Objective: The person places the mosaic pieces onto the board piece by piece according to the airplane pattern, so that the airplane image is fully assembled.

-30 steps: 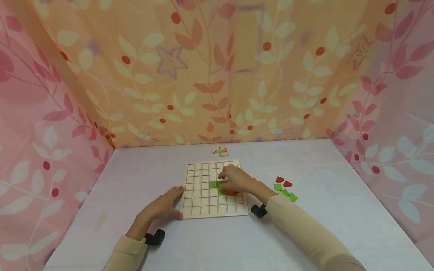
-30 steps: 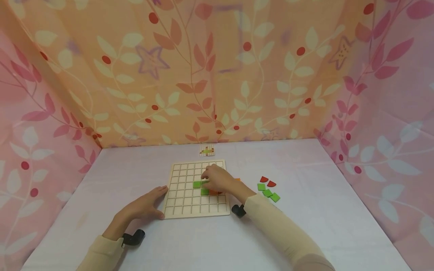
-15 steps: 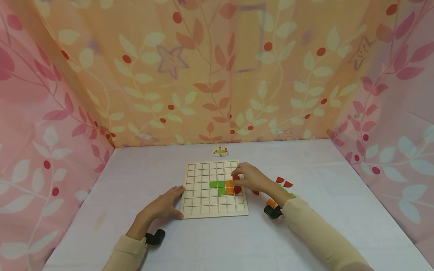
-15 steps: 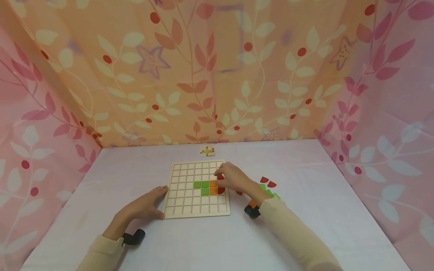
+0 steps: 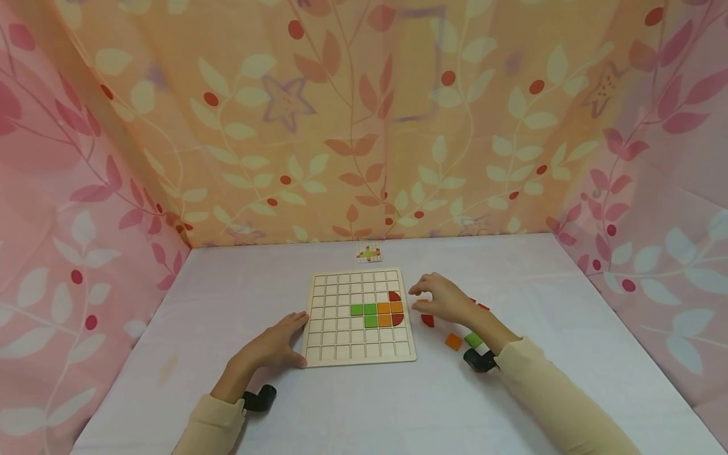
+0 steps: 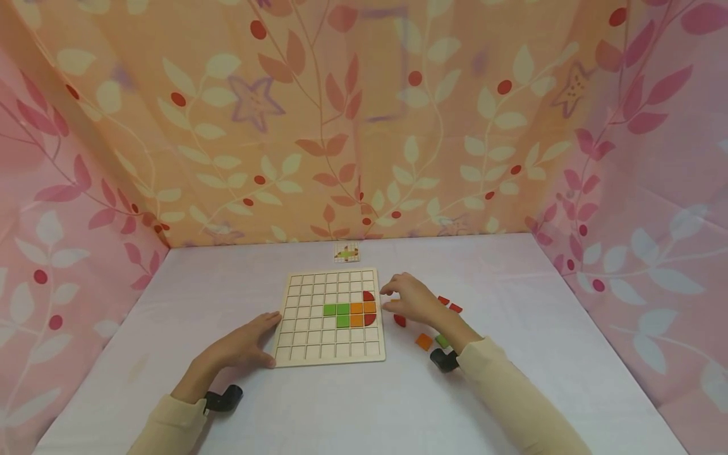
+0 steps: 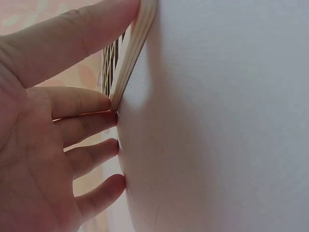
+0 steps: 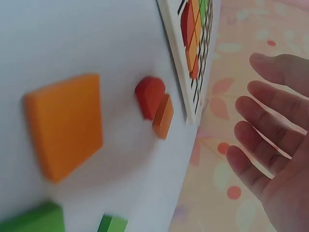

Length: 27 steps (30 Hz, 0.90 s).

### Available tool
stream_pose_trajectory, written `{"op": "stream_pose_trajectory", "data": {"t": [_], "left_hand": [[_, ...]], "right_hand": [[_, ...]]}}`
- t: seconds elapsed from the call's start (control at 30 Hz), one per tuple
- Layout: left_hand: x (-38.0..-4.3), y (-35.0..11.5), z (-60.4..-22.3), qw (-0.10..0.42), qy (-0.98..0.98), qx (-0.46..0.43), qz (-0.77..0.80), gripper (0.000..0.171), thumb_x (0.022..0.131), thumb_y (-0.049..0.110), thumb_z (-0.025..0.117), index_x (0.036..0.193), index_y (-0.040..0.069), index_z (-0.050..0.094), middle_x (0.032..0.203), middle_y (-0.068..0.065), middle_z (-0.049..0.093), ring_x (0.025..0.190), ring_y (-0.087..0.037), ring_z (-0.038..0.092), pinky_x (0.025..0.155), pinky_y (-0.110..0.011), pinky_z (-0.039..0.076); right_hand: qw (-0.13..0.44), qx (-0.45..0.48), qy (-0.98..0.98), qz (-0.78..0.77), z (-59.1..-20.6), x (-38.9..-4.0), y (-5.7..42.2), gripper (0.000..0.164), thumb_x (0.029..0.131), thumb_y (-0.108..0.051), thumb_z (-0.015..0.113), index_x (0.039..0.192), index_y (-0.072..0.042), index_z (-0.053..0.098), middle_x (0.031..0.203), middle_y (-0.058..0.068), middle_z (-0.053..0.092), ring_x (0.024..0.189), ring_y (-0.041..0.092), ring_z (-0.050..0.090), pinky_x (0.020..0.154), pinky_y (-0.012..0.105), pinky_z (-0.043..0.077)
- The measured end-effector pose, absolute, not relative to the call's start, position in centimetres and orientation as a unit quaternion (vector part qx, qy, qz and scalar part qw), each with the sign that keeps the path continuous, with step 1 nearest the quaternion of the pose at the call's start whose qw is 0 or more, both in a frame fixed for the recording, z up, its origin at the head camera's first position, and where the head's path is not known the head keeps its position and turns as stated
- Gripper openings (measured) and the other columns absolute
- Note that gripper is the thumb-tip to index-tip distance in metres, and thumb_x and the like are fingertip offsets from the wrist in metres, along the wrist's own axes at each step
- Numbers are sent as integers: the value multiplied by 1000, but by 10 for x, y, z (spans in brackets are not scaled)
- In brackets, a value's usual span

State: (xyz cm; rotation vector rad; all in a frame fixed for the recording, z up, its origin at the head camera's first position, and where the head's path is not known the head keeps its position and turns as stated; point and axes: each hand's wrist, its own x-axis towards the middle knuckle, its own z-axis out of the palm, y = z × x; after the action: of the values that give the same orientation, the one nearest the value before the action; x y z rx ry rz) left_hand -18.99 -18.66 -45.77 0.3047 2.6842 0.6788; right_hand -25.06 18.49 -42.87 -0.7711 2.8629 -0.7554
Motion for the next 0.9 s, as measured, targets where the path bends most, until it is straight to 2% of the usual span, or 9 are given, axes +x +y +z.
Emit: {"op": "stream_pose_trajectory", "data": {"t": [0.3, 0.7, 0.9], "left_hand": [[-190, -186, -456, 176, 948, 111, 241, 97, 67, 18, 87, 149, 2, 37, 158, -17, 32, 148, -40, 23, 115, -61, 24], [-190, -187, -458, 175, 948, 107, 244, 99, 66, 19, 88, 149, 3, 37, 159, -15, 31, 148, -40, 22, 116, -60, 23], [-189, -187, -458, 174, 948, 108, 243, 99, 65, 20, 88, 149, 3, 38, 158, -16, 32, 148, -40, 23, 115, -61, 24]], "right_hand": [[29, -228, 940, -254, -430, -245, 207, 29, 85, -18, 73, 109, -3, 72, 101, 8, 68, 100, 29, 58, 87, 42, 52], [41, -192, 950, -244, -441, -243, 235, 29, 85, -20, 72, 110, -5, 72, 100, 5, 68, 97, 25, 57, 85, 40, 51], [50, -192, 950, -242, -444, -242, 247, 28, 84, -18, 73, 108, -3, 72, 97, 6, 68, 90, 21, 55, 78, 33, 50]]}}
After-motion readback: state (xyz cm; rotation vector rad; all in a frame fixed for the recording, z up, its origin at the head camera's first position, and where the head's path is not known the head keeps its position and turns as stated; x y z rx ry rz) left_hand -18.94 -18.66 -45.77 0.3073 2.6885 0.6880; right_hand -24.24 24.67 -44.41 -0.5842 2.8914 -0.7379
